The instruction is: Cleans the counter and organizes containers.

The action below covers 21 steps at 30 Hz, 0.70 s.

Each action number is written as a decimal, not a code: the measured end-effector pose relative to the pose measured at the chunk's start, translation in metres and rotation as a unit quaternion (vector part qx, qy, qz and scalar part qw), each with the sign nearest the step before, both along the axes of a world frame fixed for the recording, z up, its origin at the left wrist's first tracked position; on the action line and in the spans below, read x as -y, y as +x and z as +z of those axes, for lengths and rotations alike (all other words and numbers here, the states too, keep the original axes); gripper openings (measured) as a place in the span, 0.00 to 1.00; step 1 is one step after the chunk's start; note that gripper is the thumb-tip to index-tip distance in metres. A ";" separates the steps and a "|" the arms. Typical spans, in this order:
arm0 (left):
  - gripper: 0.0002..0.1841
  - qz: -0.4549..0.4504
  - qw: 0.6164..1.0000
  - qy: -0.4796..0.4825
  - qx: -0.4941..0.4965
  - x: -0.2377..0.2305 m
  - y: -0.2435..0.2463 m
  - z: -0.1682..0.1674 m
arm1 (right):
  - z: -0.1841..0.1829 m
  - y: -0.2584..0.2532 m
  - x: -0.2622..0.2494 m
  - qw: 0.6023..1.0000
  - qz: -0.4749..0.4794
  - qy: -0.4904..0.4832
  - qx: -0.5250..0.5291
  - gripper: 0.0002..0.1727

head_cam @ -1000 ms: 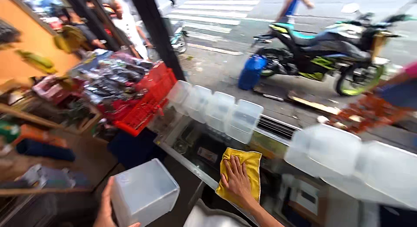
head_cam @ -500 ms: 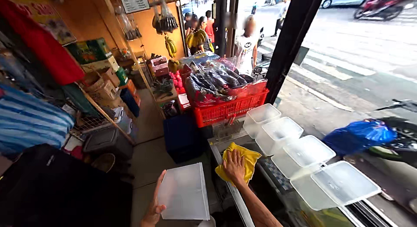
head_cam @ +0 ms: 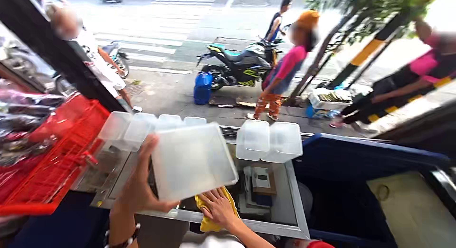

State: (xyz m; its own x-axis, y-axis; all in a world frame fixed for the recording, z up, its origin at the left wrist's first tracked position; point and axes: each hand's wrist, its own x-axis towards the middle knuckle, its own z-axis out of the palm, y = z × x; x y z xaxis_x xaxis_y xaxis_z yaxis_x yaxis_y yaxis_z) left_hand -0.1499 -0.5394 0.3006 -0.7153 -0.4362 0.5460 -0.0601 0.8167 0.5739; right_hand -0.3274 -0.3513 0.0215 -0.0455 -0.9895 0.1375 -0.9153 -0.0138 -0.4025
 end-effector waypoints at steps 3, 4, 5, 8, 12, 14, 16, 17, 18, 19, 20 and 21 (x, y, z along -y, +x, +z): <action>0.72 -0.007 0.985 -0.137 0.106 0.019 -0.093 0.027 | -0.004 -0.026 -0.033 0.997 -0.067 0.024 -0.004 0.30; 0.72 -0.008 0.972 -0.179 0.153 0.024 -0.122 0.029 | -0.005 -0.032 -0.042 0.996 -0.090 0.027 -0.005 0.29; 0.73 -0.010 0.958 -0.208 0.199 0.028 -0.150 0.026 | -0.006 -0.037 -0.050 0.993 -0.111 0.026 -0.005 0.29; 0.79 -0.019 0.906 -0.249 0.342 0.040 -0.220 -0.003 | -0.010 -0.048 -0.068 0.987 -0.158 0.024 -0.010 0.30; 0.80 -0.038 0.869 -0.273 0.412 0.037 -0.263 -0.053 | -0.014 -0.051 -0.075 0.985 -0.174 0.016 -0.009 0.30; 0.79 -0.039 0.853 -0.272 0.445 0.035 -0.273 -0.068 | -0.014 -0.050 -0.076 0.984 -0.175 0.016 -0.010 0.29; 0.78 -0.039 0.847 -0.255 0.464 0.035 -0.278 -0.078 | -0.012 -0.048 -0.076 0.984 -0.177 0.021 -0.011 0.29; 0.77 -0.037 0.848 -0.243 0.470 0.035 -0.279 -0.081 | -0.012 -0.048 -0.076 0.984 -0.176 0.022 -0.012 0.29; 0.77 -0.034 0.852 -0.230 0.469 0.037 -0.279 -0.082 | -0.012 -0.047 -0.077 0.984 -0.176 0.024 -0.011 0.29; 0.76 -0.031 0.856 -0.218 0.468 0.039 -0.277 -0.083 | -0.012 -0.047 -0.077 0.984 -0.177 0.021 -0.009 0.29; 0.76 -0.026 0.859 -0.204 0.470 0.041 -0.276 -0.084 | -0.013 -0.046 -0.077 0.984 -0.177 0.019 -0.009 0.29; 0.77 -0.018 0.858 -0.194 0.475 0.044 -0.275 -0.084 | -0.014 -0.046 -0.077 0.984 -0.176 0.015 -0.013 0.29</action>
